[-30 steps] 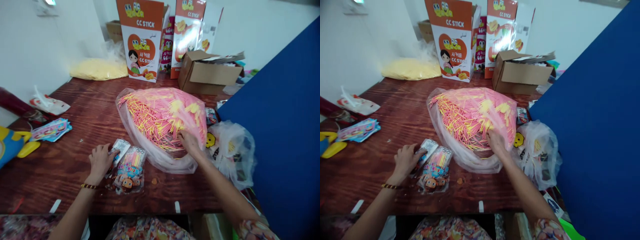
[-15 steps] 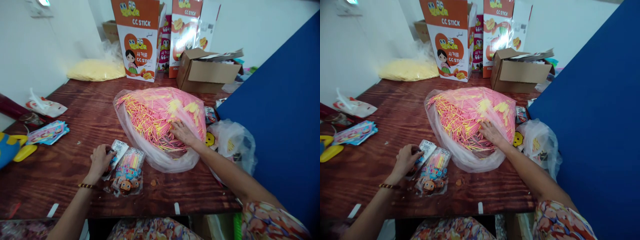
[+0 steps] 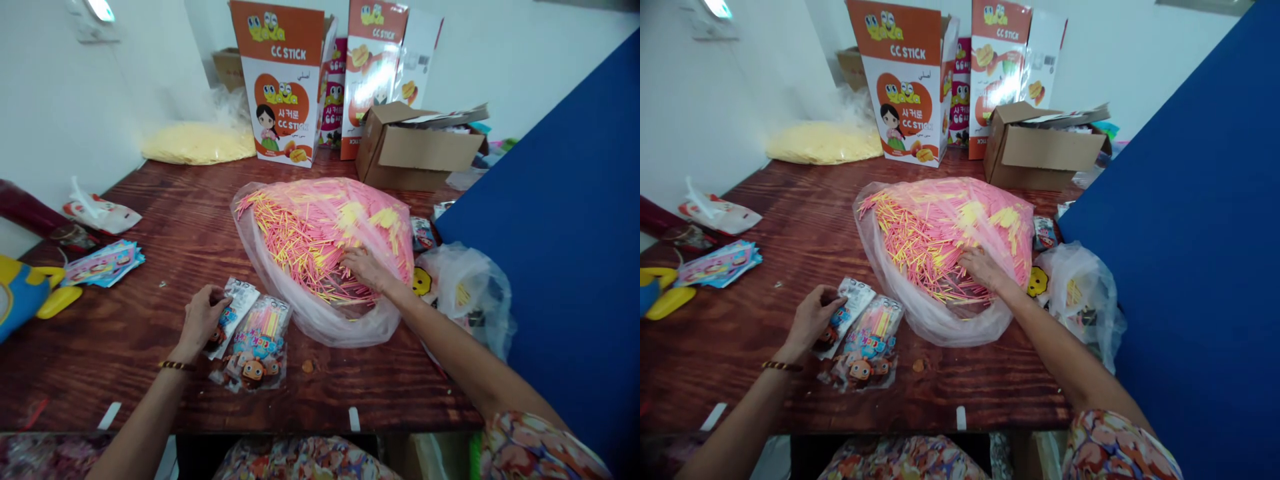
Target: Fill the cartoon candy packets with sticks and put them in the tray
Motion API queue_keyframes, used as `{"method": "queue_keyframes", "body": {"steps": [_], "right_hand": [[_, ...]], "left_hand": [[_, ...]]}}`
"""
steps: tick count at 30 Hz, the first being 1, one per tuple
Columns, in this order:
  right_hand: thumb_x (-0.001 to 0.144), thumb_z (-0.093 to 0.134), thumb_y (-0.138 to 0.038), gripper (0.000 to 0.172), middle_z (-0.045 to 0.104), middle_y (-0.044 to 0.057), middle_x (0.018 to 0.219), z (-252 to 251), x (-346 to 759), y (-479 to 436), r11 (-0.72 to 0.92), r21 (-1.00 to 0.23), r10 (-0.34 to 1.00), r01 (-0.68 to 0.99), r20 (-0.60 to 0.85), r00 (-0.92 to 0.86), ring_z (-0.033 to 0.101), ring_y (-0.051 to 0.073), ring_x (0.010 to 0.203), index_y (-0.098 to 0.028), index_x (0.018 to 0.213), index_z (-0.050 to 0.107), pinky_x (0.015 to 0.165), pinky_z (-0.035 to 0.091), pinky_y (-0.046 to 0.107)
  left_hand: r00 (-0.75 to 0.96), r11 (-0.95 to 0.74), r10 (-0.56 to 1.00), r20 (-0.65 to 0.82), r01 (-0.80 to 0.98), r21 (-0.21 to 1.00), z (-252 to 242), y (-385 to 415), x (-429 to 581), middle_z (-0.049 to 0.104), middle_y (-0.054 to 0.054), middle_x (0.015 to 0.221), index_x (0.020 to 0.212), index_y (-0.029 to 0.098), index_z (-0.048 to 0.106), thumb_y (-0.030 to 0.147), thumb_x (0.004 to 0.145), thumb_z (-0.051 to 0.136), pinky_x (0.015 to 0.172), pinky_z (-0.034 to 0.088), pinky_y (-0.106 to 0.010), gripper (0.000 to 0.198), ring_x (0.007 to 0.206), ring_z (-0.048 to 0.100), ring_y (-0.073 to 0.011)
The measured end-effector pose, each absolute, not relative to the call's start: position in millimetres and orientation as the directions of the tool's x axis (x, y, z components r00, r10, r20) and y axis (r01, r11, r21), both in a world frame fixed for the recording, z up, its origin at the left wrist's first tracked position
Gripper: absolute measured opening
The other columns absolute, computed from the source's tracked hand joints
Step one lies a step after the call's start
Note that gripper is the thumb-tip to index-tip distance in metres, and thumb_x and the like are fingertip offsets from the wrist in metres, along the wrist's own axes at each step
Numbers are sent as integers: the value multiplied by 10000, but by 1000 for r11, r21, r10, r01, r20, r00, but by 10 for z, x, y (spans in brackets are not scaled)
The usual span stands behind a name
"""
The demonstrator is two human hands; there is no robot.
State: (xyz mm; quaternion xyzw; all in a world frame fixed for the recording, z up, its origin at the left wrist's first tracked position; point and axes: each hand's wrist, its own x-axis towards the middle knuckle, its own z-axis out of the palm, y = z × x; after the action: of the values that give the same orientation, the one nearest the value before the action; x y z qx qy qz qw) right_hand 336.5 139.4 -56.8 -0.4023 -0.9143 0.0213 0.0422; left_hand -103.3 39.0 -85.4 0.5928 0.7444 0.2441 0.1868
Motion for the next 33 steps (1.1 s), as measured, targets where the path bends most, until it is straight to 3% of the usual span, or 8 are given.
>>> {"method": "queue_keyframes", "body": {"steps": [4,8,11,15,19,26,33], "right_hand": [[933,384,-97,325,721,124,987,-575,3304,1378,623,-106,781,775,30,-623,599,238,977,-152,1010,695,1072,254,452],[972,406,-216,294,704,114,857,-541,3213,1364,509,-182,860,841,81,-503,594,231,911,-152,842,662,1016,324,392],[976,451,-327,302,656,71,786,-510,3153,1364,387,-338,922,858,115,-370,570,200,820,-183,751,591,850,403,313],[937,490,-455,358,519,-26,620,-544,3078,1334,225,-629,974,744,142,-174,451,140,608,-213,673,492,624,363,258],[861,517,-575,423,444,-59,541,-694,2948,1209,90,-835,994,543,111,5,409,127,561,-216,639,495,565,344,249],[822,479,-562,383,532,-31,538,-867,2827,1094,23,-866,996,499,62,61,446,150,554,-220,662,541,558,359,262],[800,547,-512,382,424,-49,485,-766,2879,1132,42,-778,986,627,132,98,383,138,527,-244,581,386,544,276,266]], "left_hand": [[-261,176,965,30,729,662,-812,396,-1043,703,-41,852,898,218,601,480,774,579,744,481,-307,291,830,655,-227],[-269,186,963,29,735,652,-729,384,-1050,700,-29,811,840,222,599,480,781,573,748,473,-306,266,806,658,-222],[-242,153,969,50,747,647,-688,367,-1055,691,-24,802,802,226,587,475,802,555,734,468,-301,251,784,646,-214],[-268,129,960,87,692,710,-609,350,-1072,705,-26,826,844,213,622,461,798,580,737,476,-291,256,796,641,-207],[-307,80,946,99,520,850,-473,345,-1084,723,-29,858,911,187,674,460,772,629,762,493,-287,309,812,643,-203],[-367,28,929,46,194,981,-314,310,-996,676,-10,764,818,164,682,451,660,773,668,466,-252,340,709,595,-159],[-395,10,919,-7,5,1000,-91,236,-852,677,6,749,818,168,704,397,641,837,646,460,-225,318,686,594,-128]]}}
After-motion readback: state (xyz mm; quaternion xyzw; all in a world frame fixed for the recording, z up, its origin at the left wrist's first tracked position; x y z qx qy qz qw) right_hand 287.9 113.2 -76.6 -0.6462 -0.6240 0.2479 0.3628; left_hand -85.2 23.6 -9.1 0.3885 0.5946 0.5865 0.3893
